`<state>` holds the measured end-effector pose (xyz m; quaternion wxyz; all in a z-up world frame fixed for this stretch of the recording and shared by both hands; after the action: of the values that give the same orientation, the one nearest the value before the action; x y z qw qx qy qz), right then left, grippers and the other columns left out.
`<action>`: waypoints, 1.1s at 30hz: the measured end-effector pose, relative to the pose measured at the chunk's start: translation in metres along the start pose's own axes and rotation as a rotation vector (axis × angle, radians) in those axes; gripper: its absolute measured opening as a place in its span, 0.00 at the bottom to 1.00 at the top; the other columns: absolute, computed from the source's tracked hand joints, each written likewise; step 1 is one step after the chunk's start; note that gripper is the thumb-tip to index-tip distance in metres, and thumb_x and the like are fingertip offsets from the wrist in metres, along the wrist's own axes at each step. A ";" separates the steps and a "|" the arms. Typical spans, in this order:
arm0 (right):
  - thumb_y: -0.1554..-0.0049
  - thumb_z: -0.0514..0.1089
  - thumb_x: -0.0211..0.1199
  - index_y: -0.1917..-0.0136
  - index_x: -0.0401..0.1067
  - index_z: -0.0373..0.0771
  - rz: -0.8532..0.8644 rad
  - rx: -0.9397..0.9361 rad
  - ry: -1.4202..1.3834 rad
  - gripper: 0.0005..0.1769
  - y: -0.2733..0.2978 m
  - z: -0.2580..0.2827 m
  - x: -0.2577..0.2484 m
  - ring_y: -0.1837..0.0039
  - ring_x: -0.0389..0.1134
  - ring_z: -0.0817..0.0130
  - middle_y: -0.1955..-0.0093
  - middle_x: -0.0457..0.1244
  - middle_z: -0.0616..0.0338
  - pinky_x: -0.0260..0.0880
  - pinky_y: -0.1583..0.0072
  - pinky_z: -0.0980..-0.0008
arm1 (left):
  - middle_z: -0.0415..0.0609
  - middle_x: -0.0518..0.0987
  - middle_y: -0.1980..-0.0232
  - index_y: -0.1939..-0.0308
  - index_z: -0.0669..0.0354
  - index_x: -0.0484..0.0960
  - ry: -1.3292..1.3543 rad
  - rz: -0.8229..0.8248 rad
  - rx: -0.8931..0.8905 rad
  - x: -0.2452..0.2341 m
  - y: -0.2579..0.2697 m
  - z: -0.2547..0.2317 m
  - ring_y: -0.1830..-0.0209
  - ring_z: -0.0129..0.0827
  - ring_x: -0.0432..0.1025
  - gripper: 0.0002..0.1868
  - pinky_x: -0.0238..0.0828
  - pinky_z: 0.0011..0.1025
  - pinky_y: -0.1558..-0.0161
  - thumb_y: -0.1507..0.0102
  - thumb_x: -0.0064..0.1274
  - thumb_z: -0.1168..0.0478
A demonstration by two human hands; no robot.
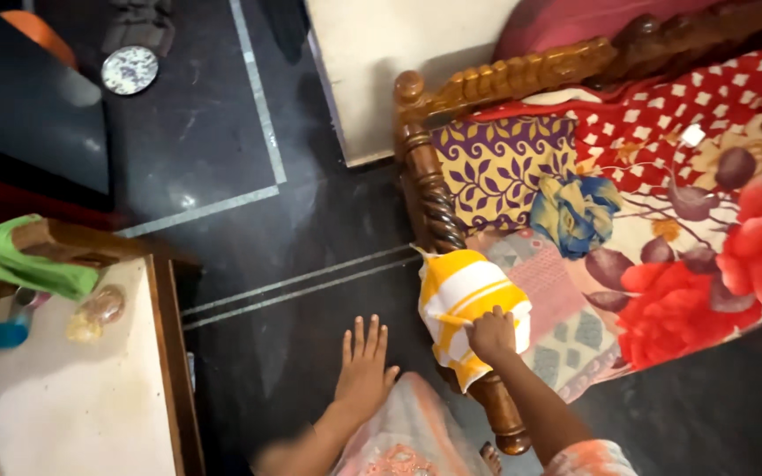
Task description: The person serves rice from a container into plates and organizes the dining area.
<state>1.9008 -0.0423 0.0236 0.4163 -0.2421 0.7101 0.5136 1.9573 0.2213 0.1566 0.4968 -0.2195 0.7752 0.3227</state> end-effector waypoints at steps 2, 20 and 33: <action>0.40 0.62 0.55 0.51 0.79 0.45 -0.148 -0.019 -0.138 0.22 0.001 0.003 -0.021 0.35 0.65 0.56 0.48 0.70 0.58 0.64 0.37 0.51 | 0.61 0.45 0.18 0.24 0.67 0.54 0.038 -0.085 0.104 -0.009 -0.009 -0.005 0.18 0.59 0.34 0.42 0.29 0.56 0.25 0.36 0.53 0.49; 0.36 0.47 0.54 0.34 0.67 0.38 -0.306 -0.264 -1.729 0.20 0.075 -0.010 -0.300 0.41 0.68 0.65 0.42 0.65 0.56 0.69 0.41 0.66 | 0.59 0.80 0.39 0.27 0.64 0.64 1.089 -0.497 0.043 -0.102 -0.066 -0.018 0.41 0.47 0.76 0.38 0.73 0.38 0.42 0.39 0.61 0.64; 0.45 0.33 0.64 0.32 0.62 0.38 -0.619 -0.469 -1.453 0.29 0.108 0.064 -0.246 0.37 0.68 0.64 0.37 0.65 0.53 0.69 0.38 0.65 | 0.50 0.80 0.46 0.31 0.71 0.70 1.741 -0.291 0.148 -0.222 -0.058 -0.083 0.51 0.31 0.78 0.38 0.77 0.28 0.49 0.45 0.64 0.70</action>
<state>1.9711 0.0353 0.2795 0.8335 -0.1147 0.0390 0.5392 2.0343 0.1256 0.3678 -0.2202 -0.4511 0.8615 -0.0760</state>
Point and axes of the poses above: each hand's wrist, its own y-axis away from the middle knuckle, its own x-axis out of the palm, z = x × y, the point moved 7 cm from there along -y, towards the middle knuckle
